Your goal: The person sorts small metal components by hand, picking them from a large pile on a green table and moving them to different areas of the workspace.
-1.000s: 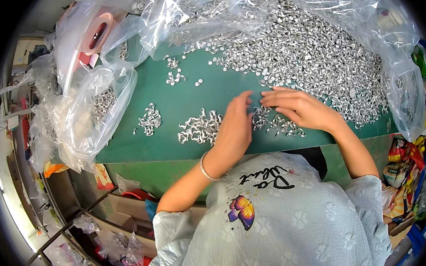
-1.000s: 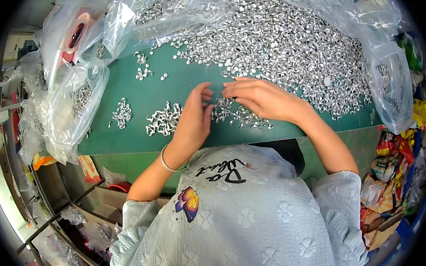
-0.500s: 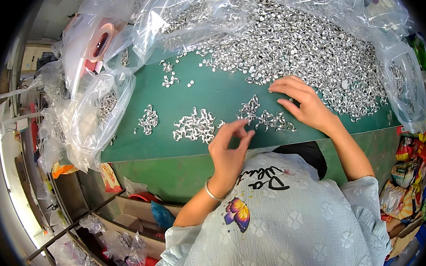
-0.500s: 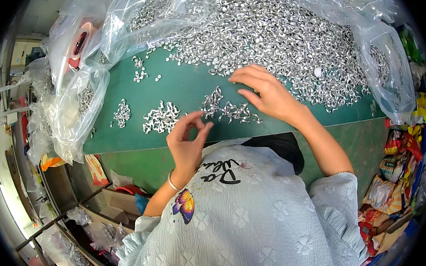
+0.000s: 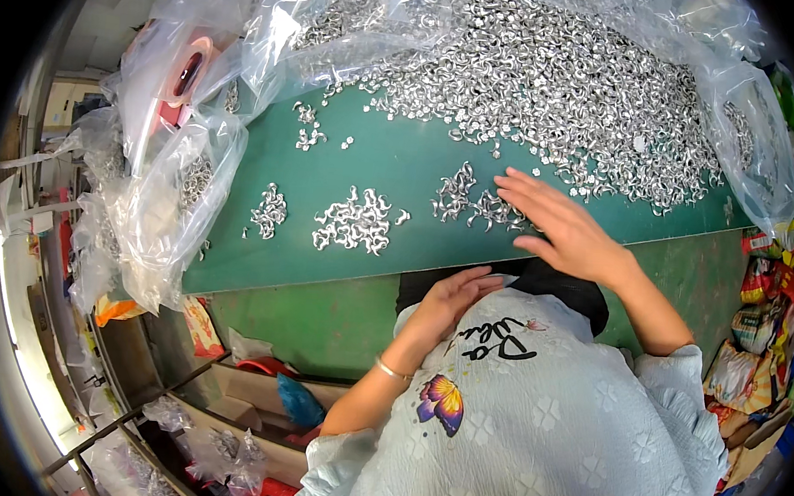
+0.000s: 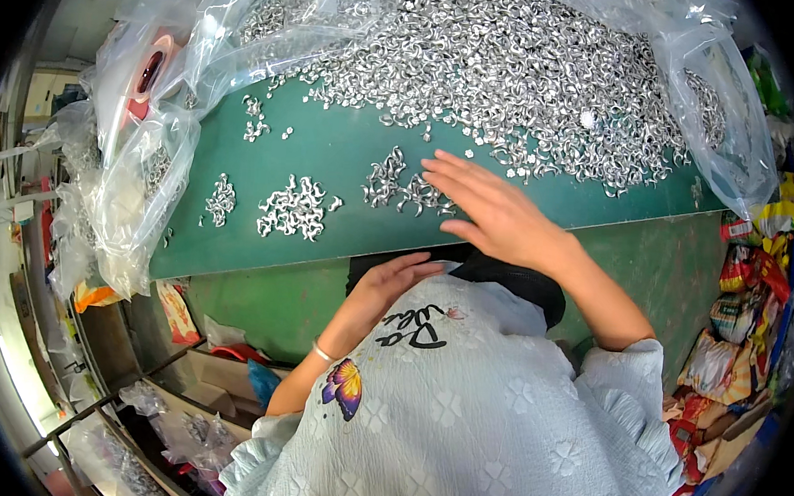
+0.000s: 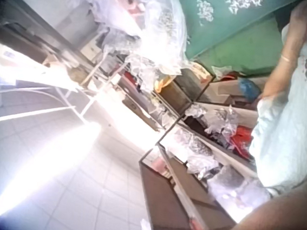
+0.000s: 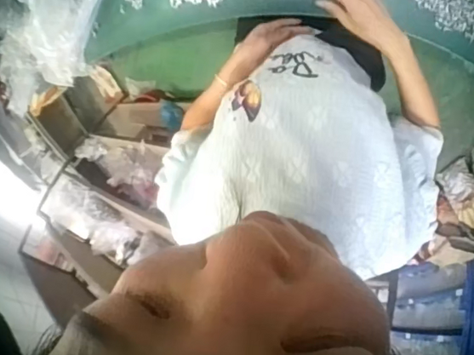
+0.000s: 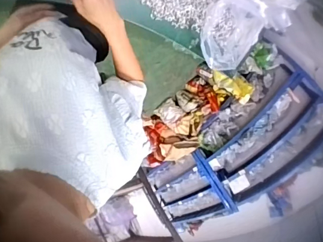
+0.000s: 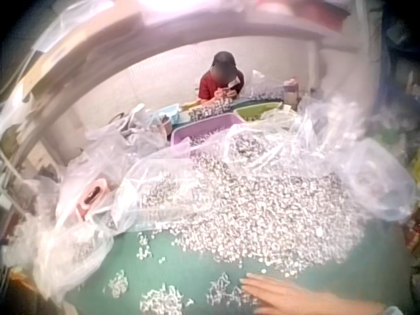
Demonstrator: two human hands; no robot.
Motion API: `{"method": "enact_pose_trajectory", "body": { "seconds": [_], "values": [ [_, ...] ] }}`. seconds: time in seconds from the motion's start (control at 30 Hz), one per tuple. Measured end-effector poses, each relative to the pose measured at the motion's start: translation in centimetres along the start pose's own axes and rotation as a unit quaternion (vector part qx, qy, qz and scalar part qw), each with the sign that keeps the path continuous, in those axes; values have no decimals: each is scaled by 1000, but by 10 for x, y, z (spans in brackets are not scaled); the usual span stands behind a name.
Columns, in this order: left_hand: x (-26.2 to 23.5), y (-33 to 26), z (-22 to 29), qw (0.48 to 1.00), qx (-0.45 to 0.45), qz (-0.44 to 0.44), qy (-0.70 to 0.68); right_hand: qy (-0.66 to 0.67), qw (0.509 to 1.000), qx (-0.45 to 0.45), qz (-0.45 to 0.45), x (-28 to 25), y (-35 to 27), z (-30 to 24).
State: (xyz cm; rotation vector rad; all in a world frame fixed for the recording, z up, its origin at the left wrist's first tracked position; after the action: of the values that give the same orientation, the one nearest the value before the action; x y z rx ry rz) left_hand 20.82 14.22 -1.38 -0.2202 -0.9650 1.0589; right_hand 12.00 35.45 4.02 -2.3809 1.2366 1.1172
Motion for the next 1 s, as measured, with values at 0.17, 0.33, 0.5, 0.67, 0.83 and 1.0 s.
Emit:
{"method": "enact_pose_trajectory", "body": {
  "seconds": [0.17,0.33,0.5,0.67,0.83,1.0],
  "values": [
    [1,43,-11,960,-41,-101,-259,-33,999,19,-2,27,8,-15],
    [6,51,-10,943,-45,-141,-298,-11,999,-9,49,41,34,-14],
    [8,53,-7,913,-31,-258,-313,-41,995,-83,23,42,64,-6],
    [6,56,-8,893,-2,-332,-303,-15,988,-140,-64,42,62,-8],
    [-18,65,-37,795,-40,-285,-534,-10,981,-150,-124,46,36,-20],
    [-38,60,-53,907,12,-252,-339,36,978,-172,-114,62,-8,-32]
  ]
}}
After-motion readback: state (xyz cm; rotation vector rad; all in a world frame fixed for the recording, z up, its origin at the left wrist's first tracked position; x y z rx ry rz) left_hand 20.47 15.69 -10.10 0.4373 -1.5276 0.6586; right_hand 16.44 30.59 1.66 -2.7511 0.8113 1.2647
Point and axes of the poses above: each hand's wrist, its own y-axis towards the middle knuckle, its own x-axis out of the palm, z = x × y, the point moved 2 cm from there along y, towards the middle knuckle, and after that the axes turned 2 degrees about x, right-handed, at the moved point
